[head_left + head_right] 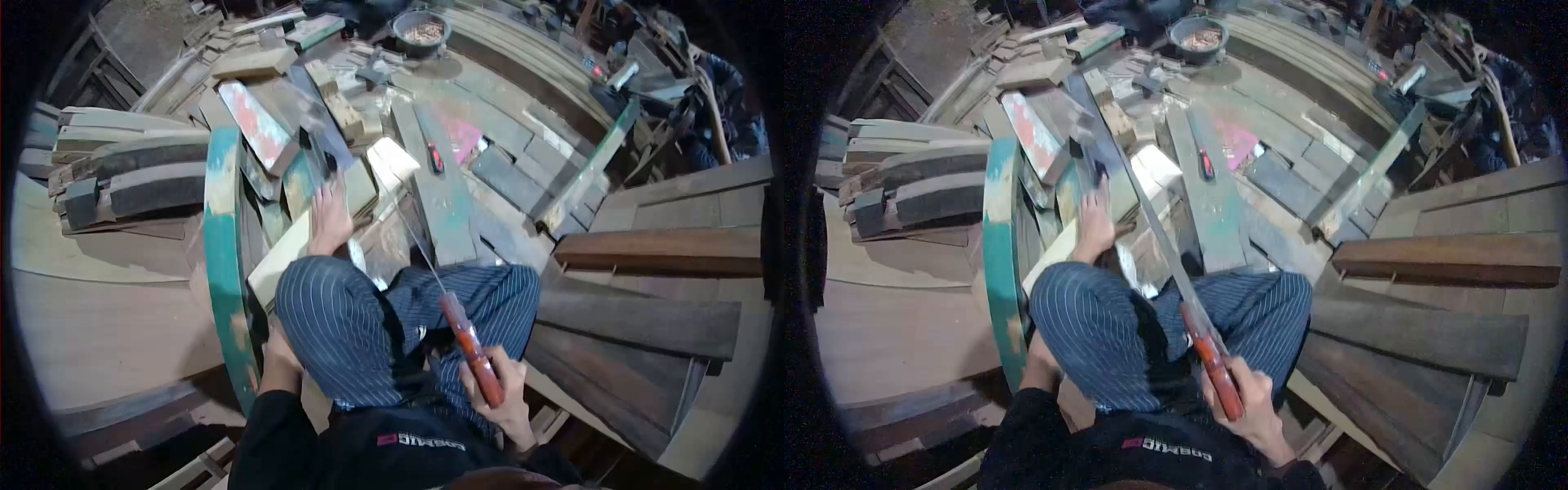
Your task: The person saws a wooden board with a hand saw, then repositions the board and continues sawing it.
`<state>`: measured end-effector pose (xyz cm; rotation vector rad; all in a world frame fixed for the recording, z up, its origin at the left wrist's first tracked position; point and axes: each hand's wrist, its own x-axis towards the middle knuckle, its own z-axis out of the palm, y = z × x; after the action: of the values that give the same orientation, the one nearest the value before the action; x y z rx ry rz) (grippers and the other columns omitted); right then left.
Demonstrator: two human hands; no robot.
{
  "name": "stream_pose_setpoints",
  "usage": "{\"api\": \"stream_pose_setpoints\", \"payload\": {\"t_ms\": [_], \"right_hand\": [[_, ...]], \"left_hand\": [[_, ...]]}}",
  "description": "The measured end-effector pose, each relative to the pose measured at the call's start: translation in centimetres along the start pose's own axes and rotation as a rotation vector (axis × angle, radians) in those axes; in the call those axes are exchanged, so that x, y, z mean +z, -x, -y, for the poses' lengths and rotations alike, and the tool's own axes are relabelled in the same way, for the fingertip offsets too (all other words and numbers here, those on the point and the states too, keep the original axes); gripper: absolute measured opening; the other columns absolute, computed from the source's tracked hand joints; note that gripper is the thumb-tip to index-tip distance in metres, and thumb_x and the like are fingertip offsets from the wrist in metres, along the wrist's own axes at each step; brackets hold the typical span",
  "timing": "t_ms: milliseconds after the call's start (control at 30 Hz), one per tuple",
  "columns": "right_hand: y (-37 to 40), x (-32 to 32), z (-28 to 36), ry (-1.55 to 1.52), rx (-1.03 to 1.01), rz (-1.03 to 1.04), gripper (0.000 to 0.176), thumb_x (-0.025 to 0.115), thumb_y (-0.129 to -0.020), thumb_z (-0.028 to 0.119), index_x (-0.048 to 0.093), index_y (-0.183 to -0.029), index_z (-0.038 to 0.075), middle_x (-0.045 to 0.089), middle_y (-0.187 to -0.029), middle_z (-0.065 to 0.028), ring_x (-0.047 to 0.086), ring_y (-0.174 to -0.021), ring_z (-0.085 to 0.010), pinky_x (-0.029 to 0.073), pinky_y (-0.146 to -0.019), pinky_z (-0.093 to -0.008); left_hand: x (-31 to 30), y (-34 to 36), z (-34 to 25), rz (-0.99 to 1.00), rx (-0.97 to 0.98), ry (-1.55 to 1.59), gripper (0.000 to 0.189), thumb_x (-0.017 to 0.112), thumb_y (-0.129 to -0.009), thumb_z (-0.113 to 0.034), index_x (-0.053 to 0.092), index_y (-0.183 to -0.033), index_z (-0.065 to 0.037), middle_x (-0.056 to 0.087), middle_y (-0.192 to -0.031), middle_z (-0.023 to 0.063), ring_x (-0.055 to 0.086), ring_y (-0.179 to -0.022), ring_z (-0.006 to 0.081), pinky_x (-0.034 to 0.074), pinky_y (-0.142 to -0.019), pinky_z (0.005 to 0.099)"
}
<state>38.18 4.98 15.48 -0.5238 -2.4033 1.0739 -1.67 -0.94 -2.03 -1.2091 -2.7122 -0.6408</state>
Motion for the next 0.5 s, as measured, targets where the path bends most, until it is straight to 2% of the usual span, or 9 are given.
{"api": "stream_pose_setpoints", "payload": {"t_ms": [33,67,100,133,200,333,433,467,500], "right_hand": [[-0.6,0.1,0.0,0.018,-0.036,-0.029,0.024,0.079,-0.083,0.004,0.06,-0.097,-0.002,0.065,-0.067,-0.0112,0.069,-0.053,-0.0273,0.051,-0.046,-0.0336],[-0.6,0.5,-0.4,-0.035,0.034,-0.071,0.019,0.079,-0.083,0.007,0.063,-0.093,0.003,0.063,-0.065,-0.0116,0.065,-0.05,-0.027,0.048,-0.048,-0.0334],[-1.0,0.6,-0.4,-0.128,0.061,-0.085,0.02,0.08,-0.084,0.008,0.063,-0.094,0.003,0.063,-0.064,-0.0116,0.066,-0.051,-0.0253,0.049,-0.049,-0.0327],[-1.2,0.7,-0.9,-0.094,0.047,-0.062,0.021,0.079,-0.084,0.007,0.062,-0.095,0.001,0.064,-0.065,-0.0116,0.068,-0.051,-0.0258,0.05,-0.048,-0.0326],[-1.7,1.0,-2.0,-0.074,0.001,-0.049,0.021,0.079,-0.085,0.006,0.062,-0.097,0.0,0.064,-0.065,-0.0113,0.069,-0.051,-0.0239,0.051,-0.046,-0.032],[-2.7,1.3,-1.7,-0.157,0.109,-0.13,0.018,0.079,-0.086,0.005,0.064,-0.097,0.001,0.066,-0.066,-0.0112,0.07,-0.054,-0.0209,0.051,-0.047,-0.0302],[-2.7,1.6,-2.1,-0.164,0.089,-0.176,0.018,0.079,-0.086,0.006,0.065,-0.097,0.001,0.067,-0.067,-0.0105,0.07,-0.055,-0.0193,0.051,-0.049,-0.029],[-2.6,1.6,-1.9,-0.185,0.079,-0.192,0.021,0.08,-0.087,0.008,0.066,-0.1,0.001,0.068,-0.07,-0.0109,0.07,-0.056,-0.017,0.051,-0.05,-0.028],[-2.2,1.8,-2.5,-0.237,0.088,-0.194,0.024,0.081,-0.087,0.009,0.067,-0.104,0.0,0.07,-0.074,-0.0101,0.069,-0.058,-0.0138,0.051,-0.051,-0.0268]], "left_hand": [[-0.1,-0.1,-0.3,0.007,-0.005,-0.005,0.093,0.063,-0.08,-0.005,0.021,-0.162,-0.004,0.049,-0.135,0.0306,0.048,-0.122,0.047,0.038,-0.104,0.0515],[0.6,-0.2,0.5,0.025,0.022,-0.036,0.095,0.07,-0.077,-0.012,0.025,-0.161,-0.005,0.047,-0.139,0.0301,0.047,-0.125,0.047,0.036,-0.108,0.052],[0.4,-0.4,0.3,0.082,-0.031,-0.025,0.102,0.079,-0.072,-0.02,0.03,-0.16,-0.006,0.047,-0.139,0.0292,0.046,-0.128,0.0467,0.034,-0.112,0.0513],[-0.9,-0.4,-0.5,0.139,-0.048,0.022,0.108,0.085,-0.067,-0.027,0.032,-0.159,-0.007,0.047,-0.14,0.0284,0.045,-0.13,0.0467,0.033,-0.113,0.0506],[-0.6,-0.1,-0.4,0.11,0.033,0.02,0.108,0.086,-0.066,-0.03,0.034,-0.158,-0.007,0.048,-0.137,0.0271,0.045,-0.13,0.0451,0.035,-0.113,0.0505],[-1.3,0.2,-0.1,0.083,0.158,0.08,0.115,0.092,-0.061,-0.04,0.037,-0.156,-0.006,0.05,-0.135,0.0246,0.046,-0.128,0.0428,0.036,-0.112,0.0499],[-0.6,0.3,0.8,0.032,0.126,0.106,0.121,0.095,-0.057,-0.043,0.037,-0.156,-0.007,0.051,-0.135,0.0223,0.047,-0.128,0.0414,0.036,-0.111,0.0486],[-0.3,0.4,1.1,-0.038,0.197,0.108,0.121,0.096,-0.056,-0.038,0.036,-0.156,-0.006,0.052,-0.135,0.021,0.047,-0.127,0.0401,0.037,-0.11,0.0481],[-0.1,0.6,1.4,-0.04,0.181,0.172,0.122,0.096,-0.054,-0.035,0.035,-0.156,-0.004,0.052,-0.134,0.0215,0.047,-0.126,0.04,0.038,-0.109,0.0492]]}}
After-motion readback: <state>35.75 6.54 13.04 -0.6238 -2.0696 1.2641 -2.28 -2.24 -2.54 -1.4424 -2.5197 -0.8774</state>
